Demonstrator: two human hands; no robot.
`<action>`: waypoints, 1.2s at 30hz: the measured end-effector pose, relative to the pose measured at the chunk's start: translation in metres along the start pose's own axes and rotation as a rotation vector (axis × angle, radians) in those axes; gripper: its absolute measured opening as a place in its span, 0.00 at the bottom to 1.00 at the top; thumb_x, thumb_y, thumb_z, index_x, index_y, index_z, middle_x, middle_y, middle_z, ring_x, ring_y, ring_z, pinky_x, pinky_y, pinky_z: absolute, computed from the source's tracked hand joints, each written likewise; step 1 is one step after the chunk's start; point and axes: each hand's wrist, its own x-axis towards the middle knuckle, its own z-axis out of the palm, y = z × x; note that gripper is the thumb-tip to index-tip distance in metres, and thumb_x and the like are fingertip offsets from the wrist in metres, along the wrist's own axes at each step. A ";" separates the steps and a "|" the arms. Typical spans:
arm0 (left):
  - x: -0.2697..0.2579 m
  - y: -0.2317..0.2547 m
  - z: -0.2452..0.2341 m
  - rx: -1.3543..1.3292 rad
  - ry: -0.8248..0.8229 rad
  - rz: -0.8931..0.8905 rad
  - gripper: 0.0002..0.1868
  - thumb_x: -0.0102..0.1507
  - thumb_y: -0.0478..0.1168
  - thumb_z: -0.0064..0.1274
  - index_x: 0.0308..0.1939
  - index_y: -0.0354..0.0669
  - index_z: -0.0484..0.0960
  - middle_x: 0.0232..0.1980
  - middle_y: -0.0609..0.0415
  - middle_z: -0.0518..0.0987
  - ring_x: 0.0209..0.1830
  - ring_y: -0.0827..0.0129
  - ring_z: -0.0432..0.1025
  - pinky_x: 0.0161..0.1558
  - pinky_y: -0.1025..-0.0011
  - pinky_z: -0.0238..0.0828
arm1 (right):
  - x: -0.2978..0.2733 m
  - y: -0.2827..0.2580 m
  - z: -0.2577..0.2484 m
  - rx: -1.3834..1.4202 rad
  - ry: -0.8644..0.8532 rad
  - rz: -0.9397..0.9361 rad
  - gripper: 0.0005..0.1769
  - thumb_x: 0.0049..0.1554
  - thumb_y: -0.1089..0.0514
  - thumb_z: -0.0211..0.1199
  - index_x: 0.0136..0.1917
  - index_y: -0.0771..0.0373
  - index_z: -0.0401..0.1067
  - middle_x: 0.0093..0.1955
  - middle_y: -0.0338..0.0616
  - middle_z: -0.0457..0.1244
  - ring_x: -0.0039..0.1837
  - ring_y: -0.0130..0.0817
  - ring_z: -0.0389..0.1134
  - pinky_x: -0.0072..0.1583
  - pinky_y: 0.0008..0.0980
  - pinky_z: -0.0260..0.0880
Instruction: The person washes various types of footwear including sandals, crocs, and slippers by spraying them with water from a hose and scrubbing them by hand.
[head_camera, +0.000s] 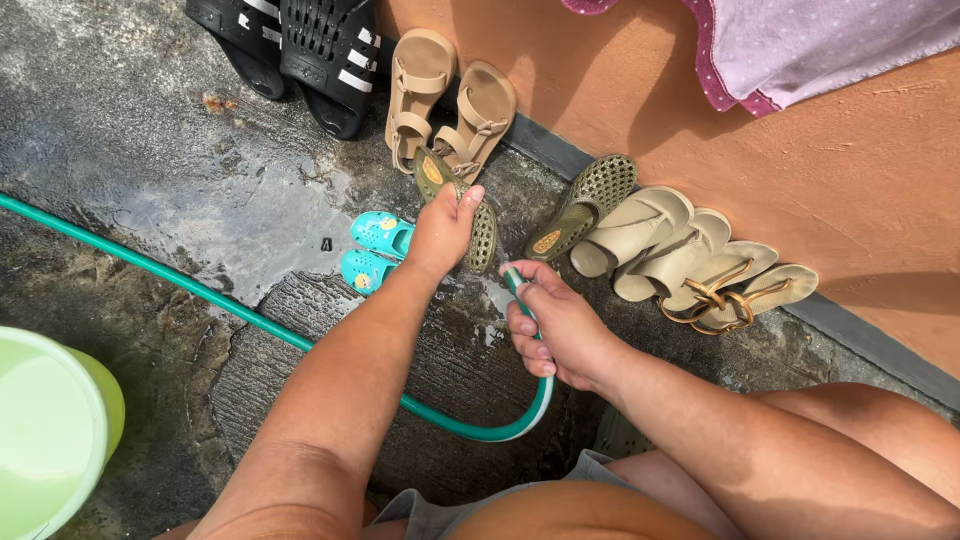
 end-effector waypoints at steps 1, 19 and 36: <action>-0.003 0.001 -0.001 0.011 0.015 0.010 0.26 0.70 0.58 0.47 0.40 0.34 0.76 0.34 0.36 0.80 0.37 0.39 0.73 0.42 0.54 0.70 | -0.003 0.002 0.000 -0.019 -0.031 -0.010 0.16 0.65 0.54 0.42 0.65 0.47 0.57 0.32 0.35 0.51 0.26 0.23 0.46 0.26 0.25 0.46; 0.032 -0.006 -0.050 -0.315 -0.351 -0.371 0.18 0.64 0.54 0.56 0.35 0.42 0.82 0.31 0.60 0.79 0.27 0.76 0.69 0.32 0.72 0.67 | 0.004 0.003 0.010 -0.098 -0.038 -0.079 0.16 0.66 0.55 0.42 0.67 0.48 0.58 0.33 0.36 0.51 0.25 0.22 0.46 0.26 0.24 0.46; 0.016 0.023 -0.073 -0.285 -0.829 -0.268 0.09 0.56 0.39 0.68 0.36 0.39 0.87 0.34 0.59 0.86 0.31 0.79 0.74 0.37 0.75 0.73 | 0.011 -0.009 0.005 -0.174 -0.070 -0.086 0.14 0.66 0.55 0.43 0.65 0.49 0.57 0.31 0.35 0.50 0.25 0.23 0.46 0.25 0.24 0.45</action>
